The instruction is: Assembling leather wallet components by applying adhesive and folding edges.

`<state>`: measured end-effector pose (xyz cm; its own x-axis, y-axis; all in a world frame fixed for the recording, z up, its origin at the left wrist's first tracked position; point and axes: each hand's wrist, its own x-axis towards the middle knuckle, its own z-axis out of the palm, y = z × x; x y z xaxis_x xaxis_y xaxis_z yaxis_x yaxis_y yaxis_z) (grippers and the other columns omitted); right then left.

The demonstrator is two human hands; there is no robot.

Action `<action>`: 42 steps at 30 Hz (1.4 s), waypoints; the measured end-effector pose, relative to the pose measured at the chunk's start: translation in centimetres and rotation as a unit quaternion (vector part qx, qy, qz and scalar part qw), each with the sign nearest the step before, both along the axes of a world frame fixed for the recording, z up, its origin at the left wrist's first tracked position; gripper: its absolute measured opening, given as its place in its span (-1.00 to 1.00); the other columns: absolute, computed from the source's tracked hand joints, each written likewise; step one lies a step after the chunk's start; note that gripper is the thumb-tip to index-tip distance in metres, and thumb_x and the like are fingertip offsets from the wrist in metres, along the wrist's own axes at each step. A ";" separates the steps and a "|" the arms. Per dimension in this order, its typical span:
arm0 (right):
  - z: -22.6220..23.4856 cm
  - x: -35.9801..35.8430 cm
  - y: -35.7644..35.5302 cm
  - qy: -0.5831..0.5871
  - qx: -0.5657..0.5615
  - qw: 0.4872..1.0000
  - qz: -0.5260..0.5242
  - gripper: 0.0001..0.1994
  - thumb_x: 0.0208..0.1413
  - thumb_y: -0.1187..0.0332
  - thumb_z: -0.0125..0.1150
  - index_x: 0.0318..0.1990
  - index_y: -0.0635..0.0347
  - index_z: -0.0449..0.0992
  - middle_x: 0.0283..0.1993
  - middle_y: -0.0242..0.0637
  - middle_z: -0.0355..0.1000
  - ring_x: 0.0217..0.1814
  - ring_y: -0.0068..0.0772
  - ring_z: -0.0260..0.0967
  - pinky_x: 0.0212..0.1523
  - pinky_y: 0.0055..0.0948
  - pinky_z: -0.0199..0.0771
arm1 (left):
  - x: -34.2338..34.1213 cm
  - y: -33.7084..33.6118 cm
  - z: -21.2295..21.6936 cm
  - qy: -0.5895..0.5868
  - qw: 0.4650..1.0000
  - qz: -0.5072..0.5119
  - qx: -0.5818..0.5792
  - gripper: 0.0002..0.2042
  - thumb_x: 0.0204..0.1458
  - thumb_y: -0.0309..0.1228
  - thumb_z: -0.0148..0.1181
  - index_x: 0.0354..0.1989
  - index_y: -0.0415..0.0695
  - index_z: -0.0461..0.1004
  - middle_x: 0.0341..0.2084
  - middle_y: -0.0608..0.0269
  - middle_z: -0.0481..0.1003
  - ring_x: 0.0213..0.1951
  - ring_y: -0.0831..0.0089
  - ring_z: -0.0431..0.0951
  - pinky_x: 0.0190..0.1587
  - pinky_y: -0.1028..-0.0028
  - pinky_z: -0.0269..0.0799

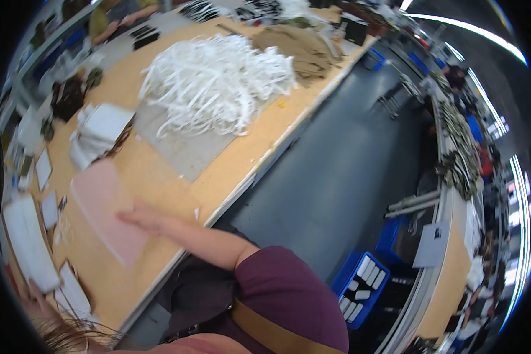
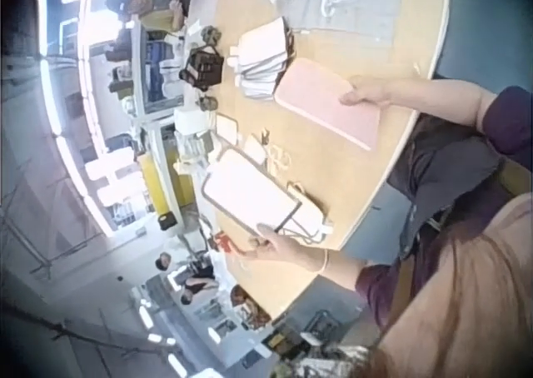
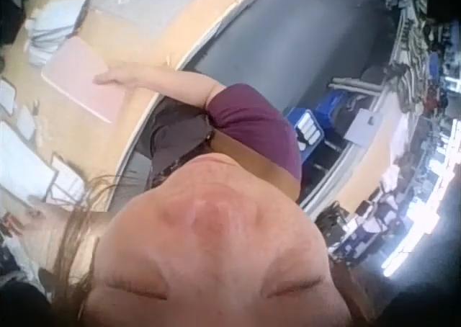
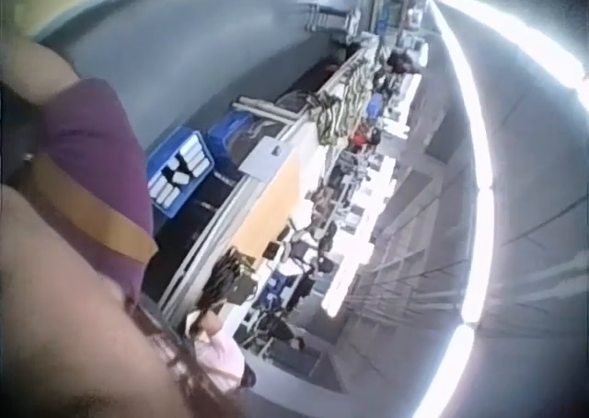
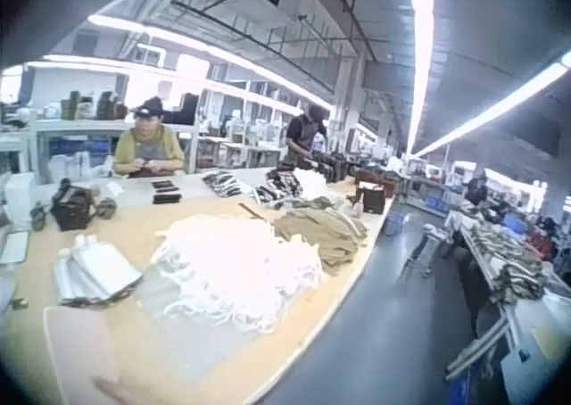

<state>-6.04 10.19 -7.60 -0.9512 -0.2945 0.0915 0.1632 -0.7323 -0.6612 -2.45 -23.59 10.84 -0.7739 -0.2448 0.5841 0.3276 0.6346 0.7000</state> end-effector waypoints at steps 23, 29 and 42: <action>3.2 8.0 2.4 -0.113 0.233 0.965 -0.044 -0.71 0.05 0.47 0.16 -0.05 0.33 0.37 -0.13 -0.24 0.44 -0.12 -0.50 0.38 -0.07 -0.46 0.41 | 7.9 16.4 -12.8 -0.274 0.940 -0.179 0.097 -0.45 0.02 -0.33 0.13 0.18 -0.19 0.12 -0.29 0.12 0.39 -0.23 0.33 0.41 -0.20 0.44 0.34; 3.6 7.8 -1.0 -0.094 0.267 0.959 0.017 -0.60 0.06 0.46 0.15 0.06 0.34 0.26 -0.05 -0.25 0.37 -0.04 -0.50 0.32 -0.03 -0.48 0.36 | 8.0 18.7 -14.7 -0.197 0.895 -0.203 0.345 -0.59 0.13 -0.47 -0.04 0.13 -0.32 0.07 -0.08 0.13 0.32 -0.06 0.51 0.32 0.02 0.52 0.23; 3.4 10.7 -2.2 -0.043 0.263 0.961 -0.077 -0.47 0.22 0.40 -0.16 0.26 0.25 -0.21 0.16 -0.13 0.06 0.19 -0.42 0.03 0.18 -0.41 0.04 | 8.4 17.9 -14.0 -0.209 0.848 -0.178 0.453 -0.55 0.15 -0.48 -0.08 0.17 -0.28 -0.05 -0.03 0.07 0.30 -0.05 0.51 0.33 0.02 0.51 0.23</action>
